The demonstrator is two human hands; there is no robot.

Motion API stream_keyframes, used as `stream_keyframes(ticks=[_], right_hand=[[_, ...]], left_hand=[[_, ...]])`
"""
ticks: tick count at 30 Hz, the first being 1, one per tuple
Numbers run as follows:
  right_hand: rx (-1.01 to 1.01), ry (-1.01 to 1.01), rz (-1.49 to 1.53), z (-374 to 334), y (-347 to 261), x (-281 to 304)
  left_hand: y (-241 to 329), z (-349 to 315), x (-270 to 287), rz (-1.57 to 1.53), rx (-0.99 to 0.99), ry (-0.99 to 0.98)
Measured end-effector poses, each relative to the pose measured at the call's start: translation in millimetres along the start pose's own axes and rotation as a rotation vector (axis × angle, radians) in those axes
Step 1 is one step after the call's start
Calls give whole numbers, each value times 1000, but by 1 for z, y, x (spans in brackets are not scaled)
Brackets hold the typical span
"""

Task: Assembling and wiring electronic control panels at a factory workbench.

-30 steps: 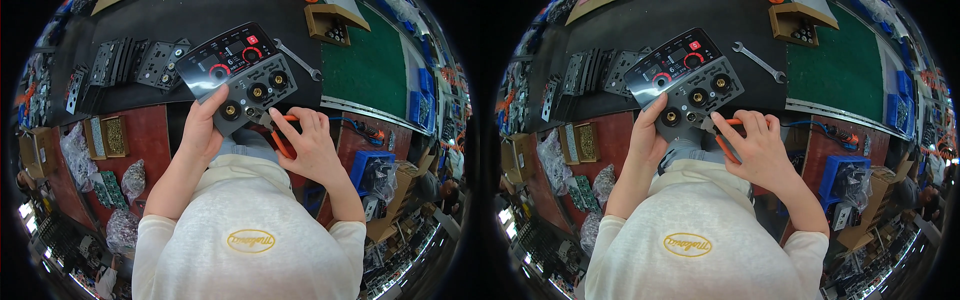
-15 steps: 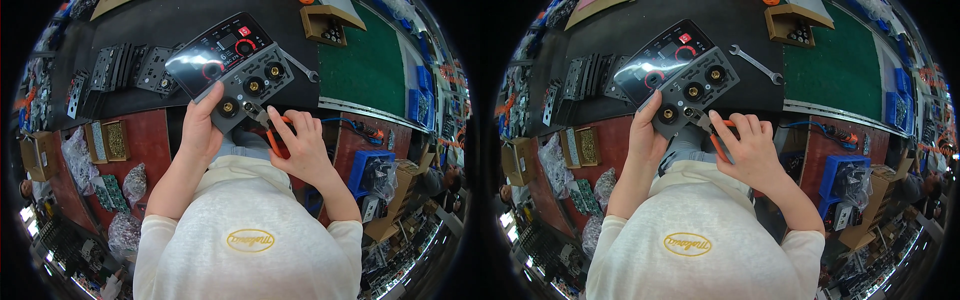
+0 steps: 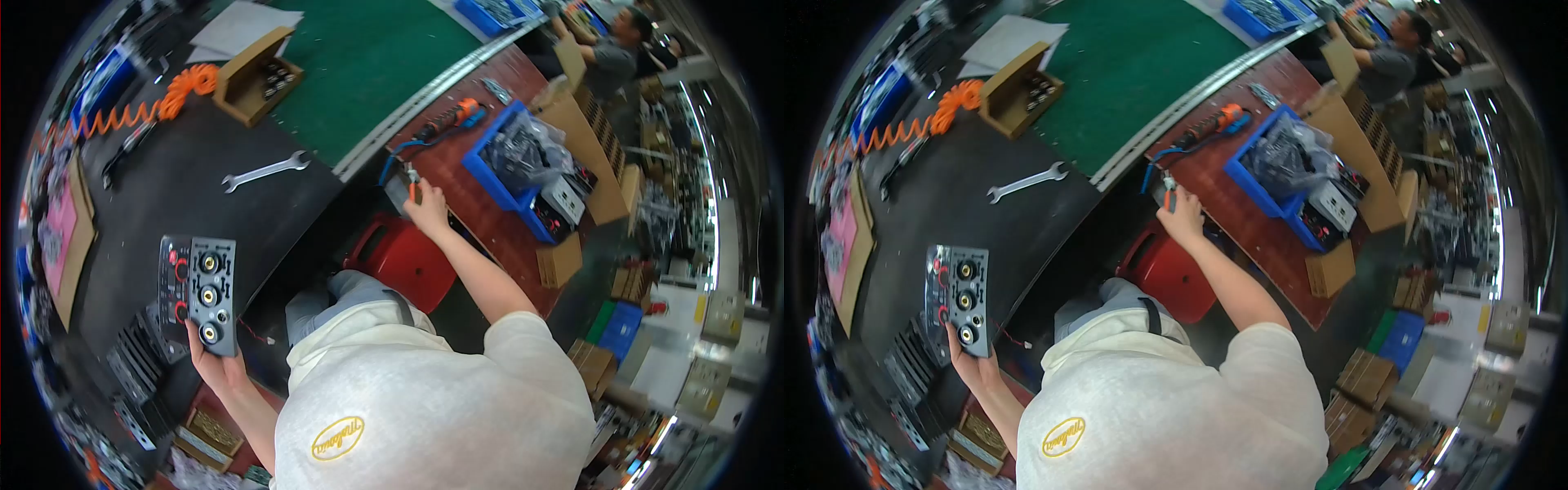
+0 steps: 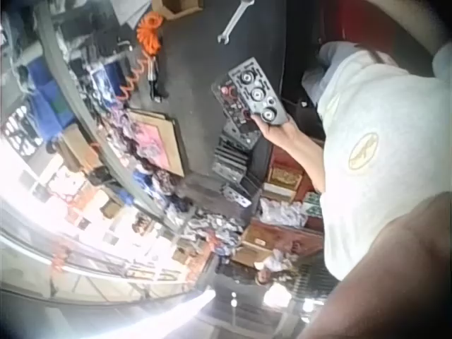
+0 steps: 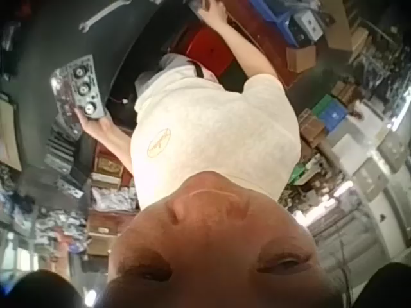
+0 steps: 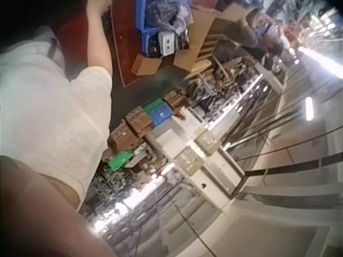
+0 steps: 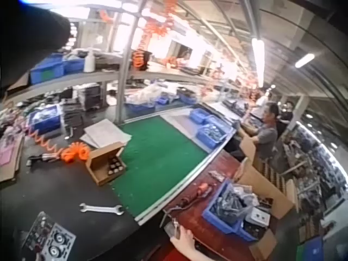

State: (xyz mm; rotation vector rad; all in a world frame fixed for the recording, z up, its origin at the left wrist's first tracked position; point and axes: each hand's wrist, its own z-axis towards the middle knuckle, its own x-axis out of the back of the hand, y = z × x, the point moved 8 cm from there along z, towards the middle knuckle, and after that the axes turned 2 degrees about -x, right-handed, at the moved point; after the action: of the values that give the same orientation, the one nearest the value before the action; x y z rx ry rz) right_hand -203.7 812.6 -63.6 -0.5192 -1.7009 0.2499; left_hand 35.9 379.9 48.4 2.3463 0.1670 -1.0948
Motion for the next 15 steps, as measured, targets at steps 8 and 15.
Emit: stream_keyframes(ticks=[8,15], right_hand=[[-310,218,-195,67,95,31],[-475,400,-235,95,78,21]], left_hand=[[-54,5,-44,131,179,-21],[-74,-1,-62,259,200,-15]])
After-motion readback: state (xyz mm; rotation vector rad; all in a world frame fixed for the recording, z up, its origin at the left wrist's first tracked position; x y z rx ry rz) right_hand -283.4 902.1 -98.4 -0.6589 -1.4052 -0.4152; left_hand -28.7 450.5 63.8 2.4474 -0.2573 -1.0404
